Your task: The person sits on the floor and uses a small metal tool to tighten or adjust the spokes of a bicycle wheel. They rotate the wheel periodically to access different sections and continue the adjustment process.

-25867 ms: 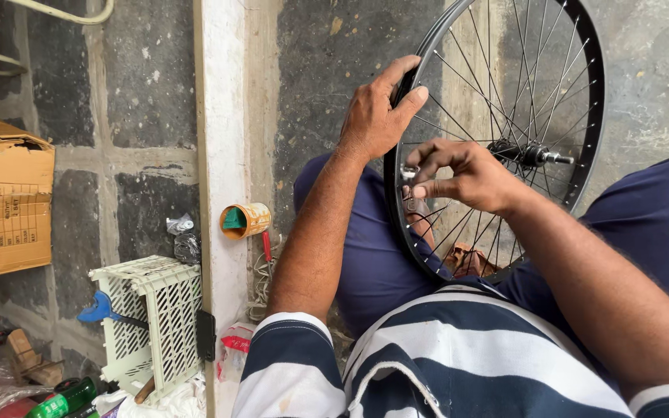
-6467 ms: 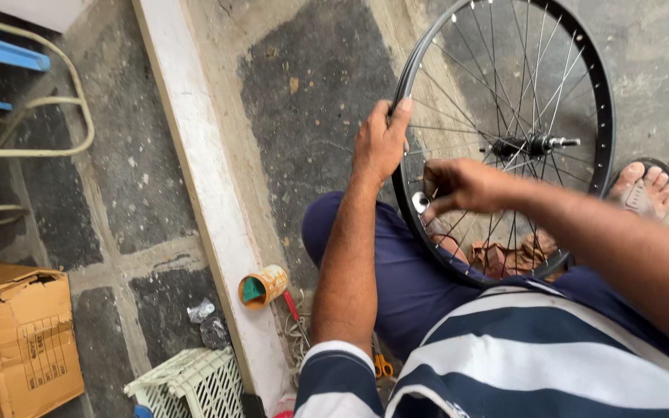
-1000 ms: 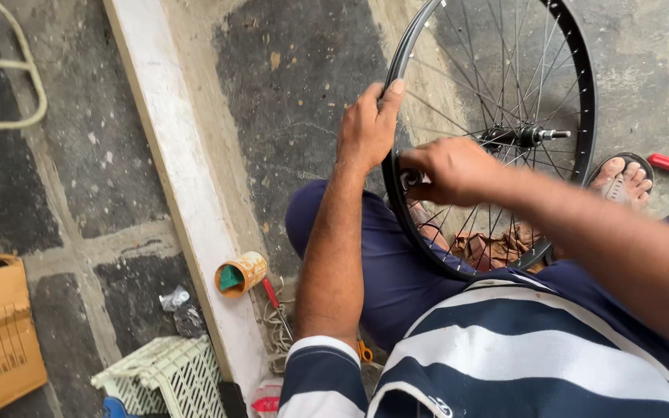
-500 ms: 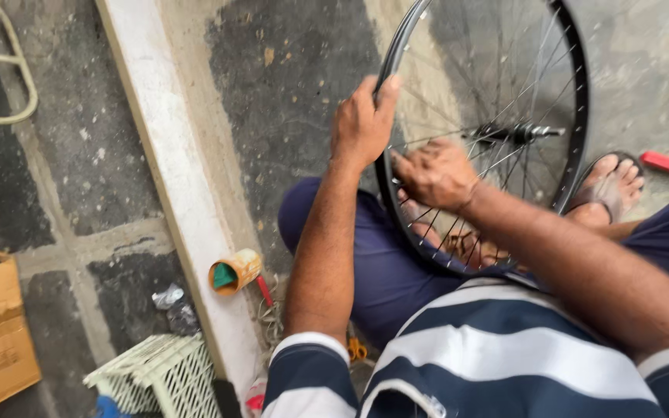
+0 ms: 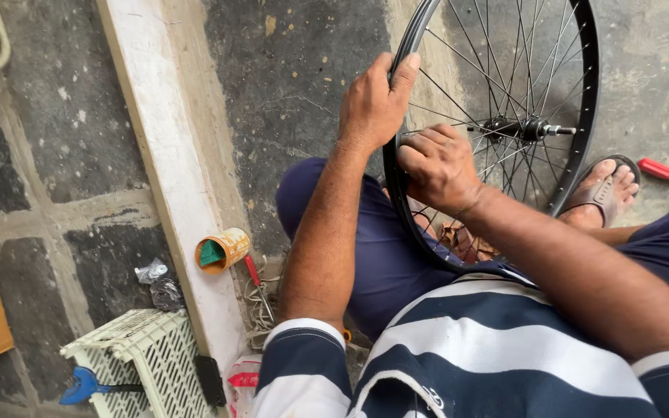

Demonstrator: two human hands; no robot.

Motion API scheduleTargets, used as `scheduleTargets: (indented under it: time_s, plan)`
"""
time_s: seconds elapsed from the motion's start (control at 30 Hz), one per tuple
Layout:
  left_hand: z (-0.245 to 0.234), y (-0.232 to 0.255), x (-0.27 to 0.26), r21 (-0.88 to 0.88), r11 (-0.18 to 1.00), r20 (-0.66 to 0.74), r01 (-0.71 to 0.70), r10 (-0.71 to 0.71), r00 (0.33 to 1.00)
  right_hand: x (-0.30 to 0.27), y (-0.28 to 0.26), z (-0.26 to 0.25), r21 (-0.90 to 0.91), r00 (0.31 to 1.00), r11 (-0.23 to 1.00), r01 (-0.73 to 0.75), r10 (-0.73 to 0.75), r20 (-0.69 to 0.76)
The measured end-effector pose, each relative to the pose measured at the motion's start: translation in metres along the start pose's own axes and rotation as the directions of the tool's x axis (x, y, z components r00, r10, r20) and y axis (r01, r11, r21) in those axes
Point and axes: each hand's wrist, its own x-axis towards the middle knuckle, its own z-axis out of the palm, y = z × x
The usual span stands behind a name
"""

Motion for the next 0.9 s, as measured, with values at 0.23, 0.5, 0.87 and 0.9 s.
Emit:
scheduleTargets:
  time_s: [0.23,0.5,0.87,0.9]
  plan:
    - [-0.008,0.008,-0.008,-0.052,0.999,0.04,0.009,-0.007,0.999,0.007,0.032,-0.052,0.355,0.812,0.816,-0.455,0.217,0.542]
    - [-0.008,0.01,-0.007,-0.001,1.0,0.052,-0.002,0.002,0.999,0.022,0.041,-0.036,0.261,0.622,0.798,-0.543,0.173,0.764]
    - [-0.005,0.016,-0.008,-0.052,0.999,0.067,-0.005,0.008,0.998,-0.002,0.032,-0.013,-0.177,0.796,0.983,-0.055,0.15,0.587]
    - [-0.005,0.016,-0.01,-0.052,0.999,0.072,0.013,-0.01,0.997,-0.01,0.03,-0.007,-0.246,0.866,0.967,0.061,0.071,0.495]
